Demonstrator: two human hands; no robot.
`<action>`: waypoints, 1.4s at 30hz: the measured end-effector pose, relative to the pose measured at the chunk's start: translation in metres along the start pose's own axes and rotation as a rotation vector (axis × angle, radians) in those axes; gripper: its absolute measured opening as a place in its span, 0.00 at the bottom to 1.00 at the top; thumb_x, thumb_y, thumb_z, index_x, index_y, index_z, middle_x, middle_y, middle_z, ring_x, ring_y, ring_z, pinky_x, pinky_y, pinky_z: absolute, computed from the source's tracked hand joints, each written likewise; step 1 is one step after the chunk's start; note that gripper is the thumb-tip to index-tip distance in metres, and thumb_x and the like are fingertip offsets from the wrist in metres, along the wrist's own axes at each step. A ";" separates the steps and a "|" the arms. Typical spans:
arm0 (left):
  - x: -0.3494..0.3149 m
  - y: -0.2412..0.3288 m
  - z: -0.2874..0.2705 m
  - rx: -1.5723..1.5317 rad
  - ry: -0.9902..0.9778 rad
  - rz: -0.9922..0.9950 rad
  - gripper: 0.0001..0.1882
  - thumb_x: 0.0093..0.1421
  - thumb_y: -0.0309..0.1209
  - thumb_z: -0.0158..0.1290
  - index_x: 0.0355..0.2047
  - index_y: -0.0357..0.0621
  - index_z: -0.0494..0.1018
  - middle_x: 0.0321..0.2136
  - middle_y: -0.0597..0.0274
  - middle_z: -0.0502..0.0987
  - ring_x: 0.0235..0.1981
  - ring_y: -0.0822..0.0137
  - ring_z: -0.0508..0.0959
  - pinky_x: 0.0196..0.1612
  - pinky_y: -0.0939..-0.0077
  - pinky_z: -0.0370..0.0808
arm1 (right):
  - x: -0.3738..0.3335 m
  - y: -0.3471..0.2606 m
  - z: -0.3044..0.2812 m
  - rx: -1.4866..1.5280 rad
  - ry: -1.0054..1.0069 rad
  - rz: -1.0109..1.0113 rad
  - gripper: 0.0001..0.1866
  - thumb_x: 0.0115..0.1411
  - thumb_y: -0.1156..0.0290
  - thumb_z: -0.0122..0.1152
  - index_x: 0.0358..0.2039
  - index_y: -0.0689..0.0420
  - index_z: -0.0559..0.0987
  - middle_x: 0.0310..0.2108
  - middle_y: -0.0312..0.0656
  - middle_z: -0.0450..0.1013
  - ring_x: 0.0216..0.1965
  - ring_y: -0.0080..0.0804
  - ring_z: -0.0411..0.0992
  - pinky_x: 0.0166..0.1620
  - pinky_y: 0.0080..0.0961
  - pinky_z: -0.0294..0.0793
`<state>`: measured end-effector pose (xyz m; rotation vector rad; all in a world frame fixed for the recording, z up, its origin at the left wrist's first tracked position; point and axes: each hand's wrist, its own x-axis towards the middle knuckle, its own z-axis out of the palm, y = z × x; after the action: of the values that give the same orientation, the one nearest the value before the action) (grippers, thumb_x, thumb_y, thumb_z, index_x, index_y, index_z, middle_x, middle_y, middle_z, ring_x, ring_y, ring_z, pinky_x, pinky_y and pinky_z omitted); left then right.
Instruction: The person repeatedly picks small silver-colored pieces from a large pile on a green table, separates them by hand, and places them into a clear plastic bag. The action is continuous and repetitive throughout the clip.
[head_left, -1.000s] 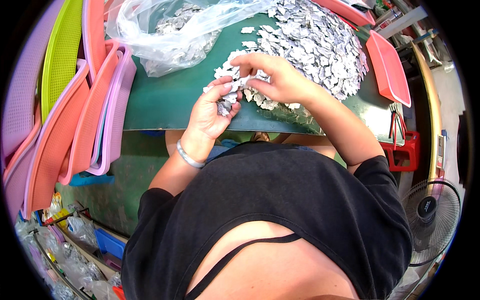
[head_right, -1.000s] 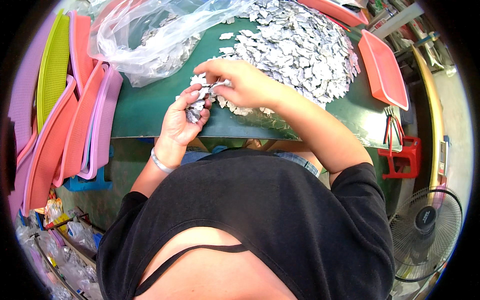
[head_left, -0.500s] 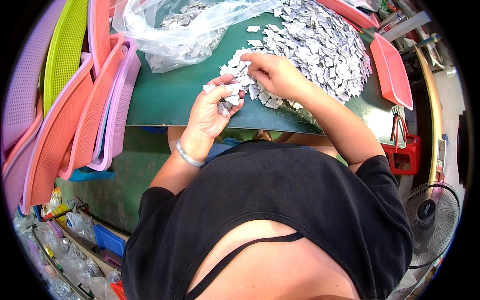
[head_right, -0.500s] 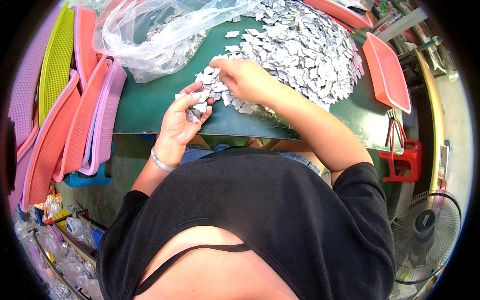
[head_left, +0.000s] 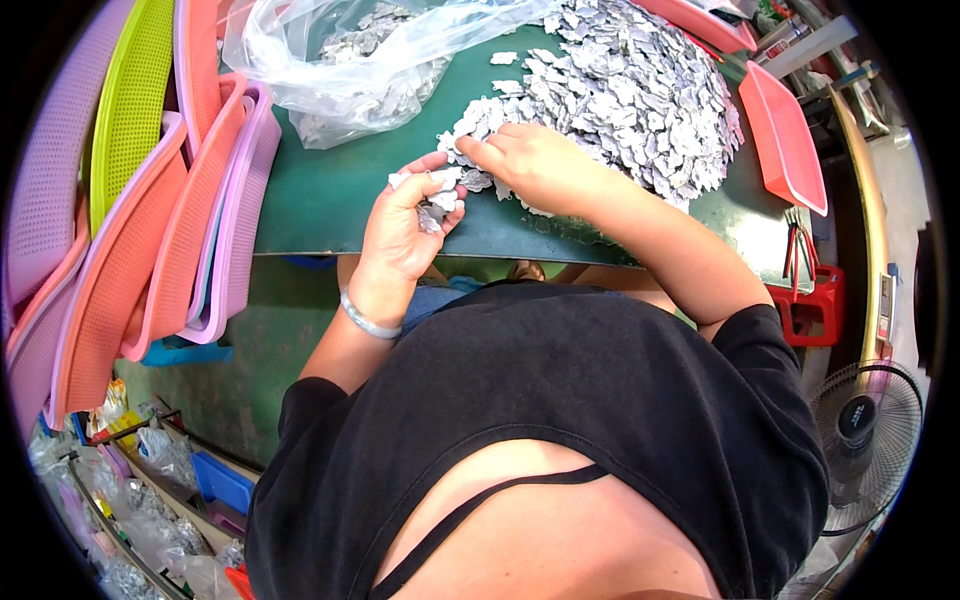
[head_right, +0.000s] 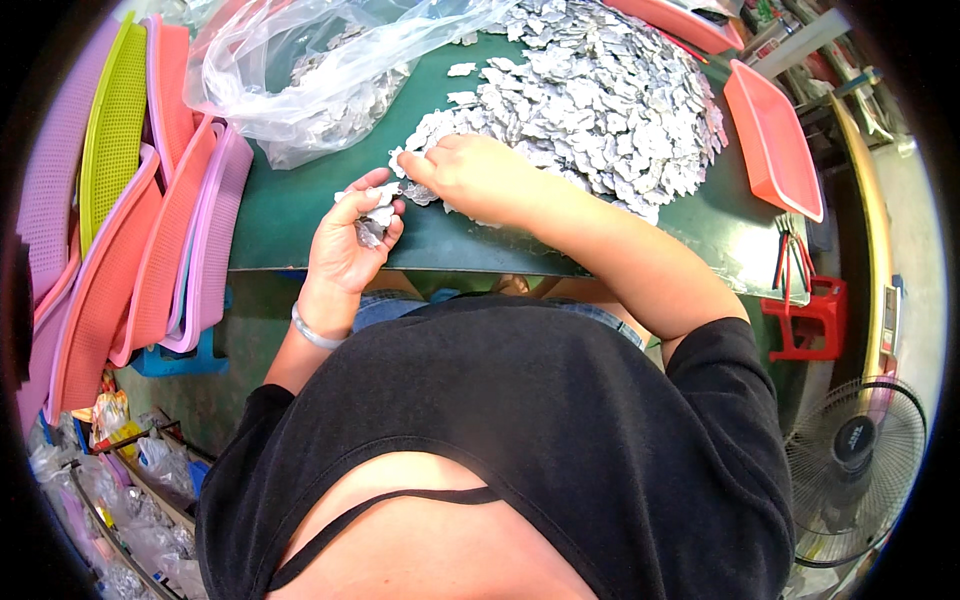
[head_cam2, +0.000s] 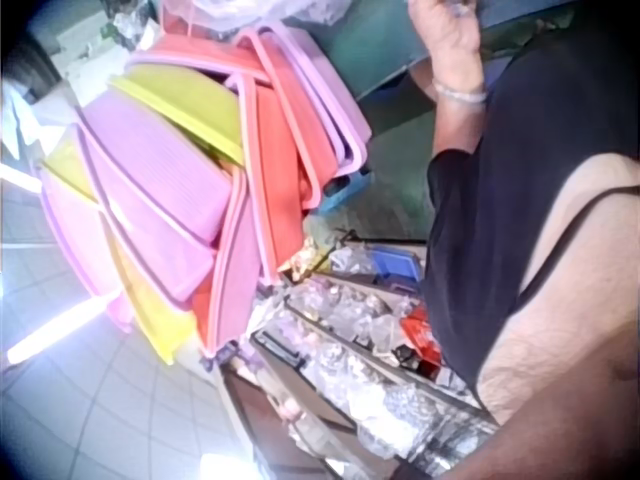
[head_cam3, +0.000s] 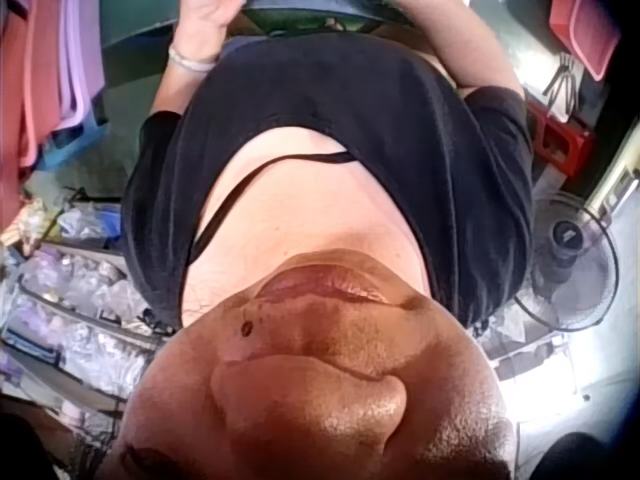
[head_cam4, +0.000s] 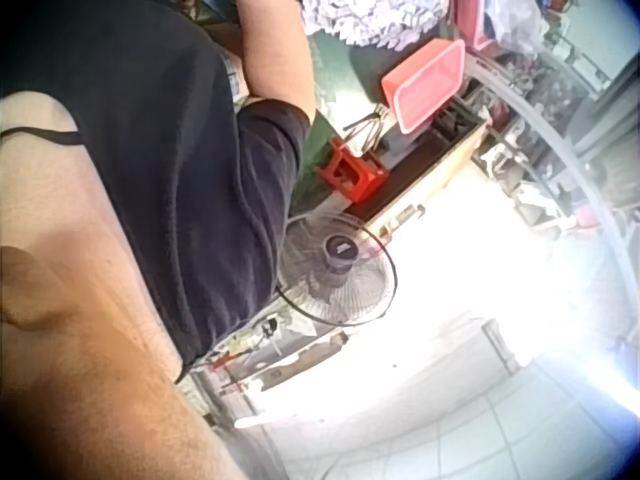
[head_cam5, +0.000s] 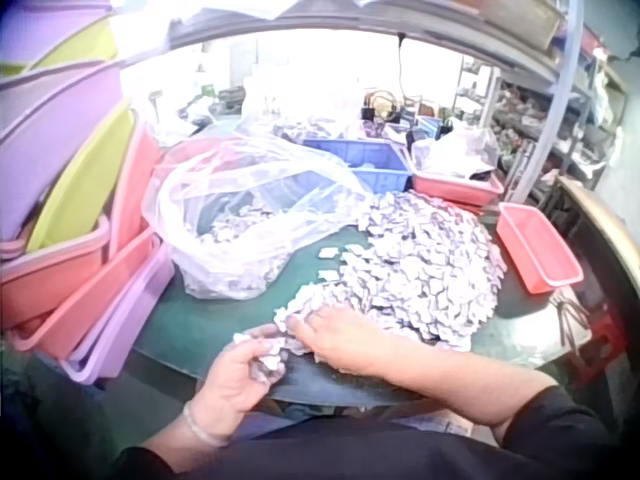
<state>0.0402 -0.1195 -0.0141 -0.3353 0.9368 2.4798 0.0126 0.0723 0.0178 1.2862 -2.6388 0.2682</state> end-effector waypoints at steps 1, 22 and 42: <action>-0.001 0.001 -0.001 -0.001 -0.001 -0.002 0.16 0.53 0.23 0.48 0.43 0.39 0.66 0.31 0.55 0.72 0.30 0.65 0.74 0.30 0.76 0.76 | 0.000 -0.001 -0.001 -0.006 -0.025 -0.002 0.20 0.47 0.75 0.51 0.45 0.59 0.68 0.24 0.41 0.71 0.33 0.37 0.71 0.35 0.31 0.70; 0.052 0.175 0.123 1.576 0.165 0.925 0.16 0.51 0.31 0.54 0.41 0.39 0.71 0.31 0.57 0.74 0.30 0.69 0.75 0.31 0.80 0.71 | -0.006 0.012 0.004 0.067 0.086 0.004 0.23 0.47 0.77 0.52 0.47 0.60 0.67 0.26 0.41 0.68 0.34 0.39 0.68 0.37 0.32 0.69; 0.000 0.010 0.020 1.806 0.091 0.671 0.13 0.46 0.34 0.58 0.30 0.38 0.74 0.26 0.59 0.71 0.27 0.64 0.73 0.31 0.72 0.70 | -0.001 0.013 0.006 0.214 0.053 0.141 0.27 0.45 0.78 0.55 0.49 0.55 0.66 0.31 0.46 0.70 0.35 0.45 0.69 0.38 0.36 0.69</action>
<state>0.0340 -0.1132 0.0063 0.5553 3.0167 1.0148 0.0024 0.0789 0.0108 1.1325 -2.7187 0.6124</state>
